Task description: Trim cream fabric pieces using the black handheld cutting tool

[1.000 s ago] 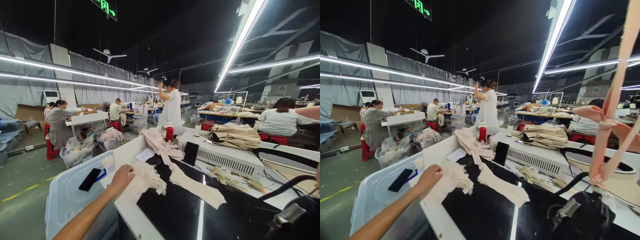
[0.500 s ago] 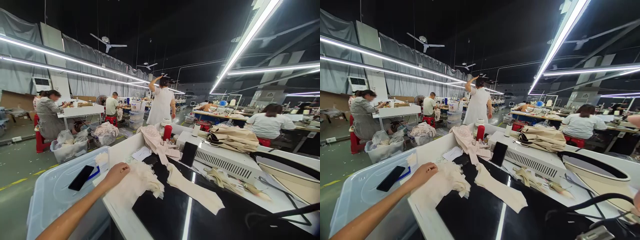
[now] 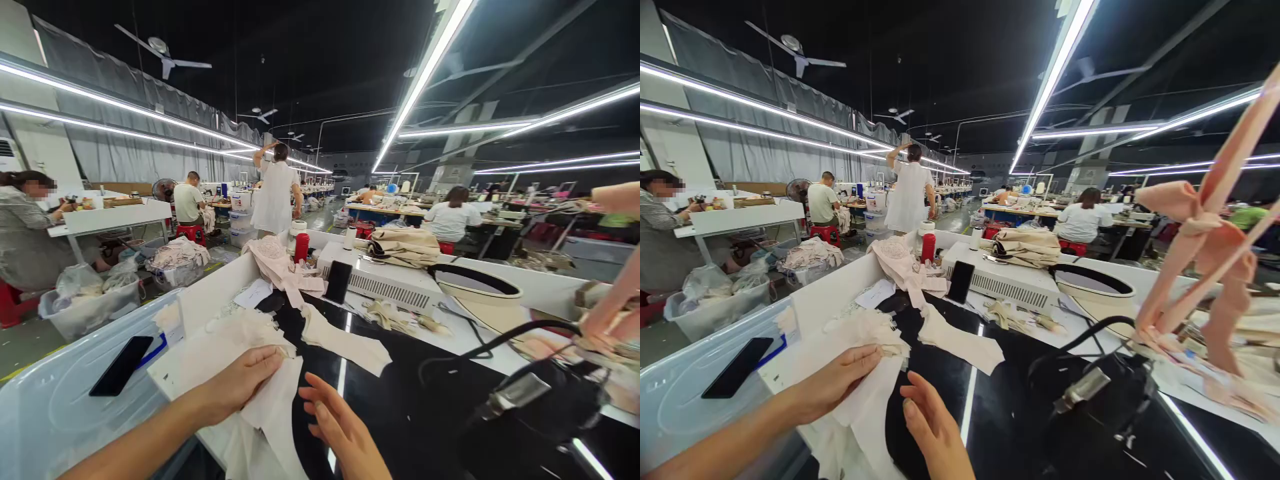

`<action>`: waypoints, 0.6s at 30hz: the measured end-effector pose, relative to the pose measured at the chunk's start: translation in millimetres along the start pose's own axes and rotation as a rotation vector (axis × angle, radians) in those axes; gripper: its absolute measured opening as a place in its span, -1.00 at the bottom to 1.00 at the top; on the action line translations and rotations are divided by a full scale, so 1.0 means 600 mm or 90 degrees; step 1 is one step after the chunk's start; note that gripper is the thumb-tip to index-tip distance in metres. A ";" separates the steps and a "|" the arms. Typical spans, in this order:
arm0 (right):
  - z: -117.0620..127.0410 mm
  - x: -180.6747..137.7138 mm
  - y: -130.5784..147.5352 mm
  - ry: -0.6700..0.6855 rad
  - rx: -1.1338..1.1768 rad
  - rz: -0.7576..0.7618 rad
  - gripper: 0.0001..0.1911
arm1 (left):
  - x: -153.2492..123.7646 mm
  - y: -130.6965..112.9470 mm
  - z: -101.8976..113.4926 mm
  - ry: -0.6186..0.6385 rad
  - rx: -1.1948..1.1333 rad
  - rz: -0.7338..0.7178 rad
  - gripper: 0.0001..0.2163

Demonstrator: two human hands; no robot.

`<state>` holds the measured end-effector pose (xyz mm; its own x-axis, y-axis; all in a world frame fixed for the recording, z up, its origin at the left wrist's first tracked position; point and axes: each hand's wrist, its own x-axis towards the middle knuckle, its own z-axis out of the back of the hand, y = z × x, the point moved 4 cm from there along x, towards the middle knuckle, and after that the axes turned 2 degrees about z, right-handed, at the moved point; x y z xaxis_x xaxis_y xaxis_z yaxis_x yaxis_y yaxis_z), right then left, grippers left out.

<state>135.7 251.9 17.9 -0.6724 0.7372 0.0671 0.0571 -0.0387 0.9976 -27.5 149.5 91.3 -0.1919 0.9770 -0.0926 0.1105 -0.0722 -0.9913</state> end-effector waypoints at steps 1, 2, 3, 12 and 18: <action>-0.017 -0.003 0.020 0.041 0.043 -0.006 -0.24 | 0.003 0.008 -0.011 0.017 -0.005 0.007 -0.47; -0.033 -0.007 0.034 0.088 0.079 -0.009 -0.25 | 0.006 0.014 -0.019 0.028 -0.001 0.008 -0.47; -0.043 -0.012 0.044 0.119 0.108 -0.013 -0.27 | 0.009 0.019 -0.024 0.032 0.009 0.005 -0.47; -0.022 -0.037 0.035 0.091 0.158 -0.043 -0.48 | 0.042 0.043 -0.046 0.090 0.149 -0.051 -0.53; 0.000 -0.053 0.008 0.149 0.164 -0.096 -0.34 | 0.053 0.029 -0.080 0.071 0.230 -0.103 -0.60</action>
<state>157.3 228.5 20.8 -0.8359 0.5467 -0.0479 0.1092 0.2511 0.9618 15.3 189.2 75.8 -0.0695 0.9959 0.0584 -0.2653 0.0379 -0.9634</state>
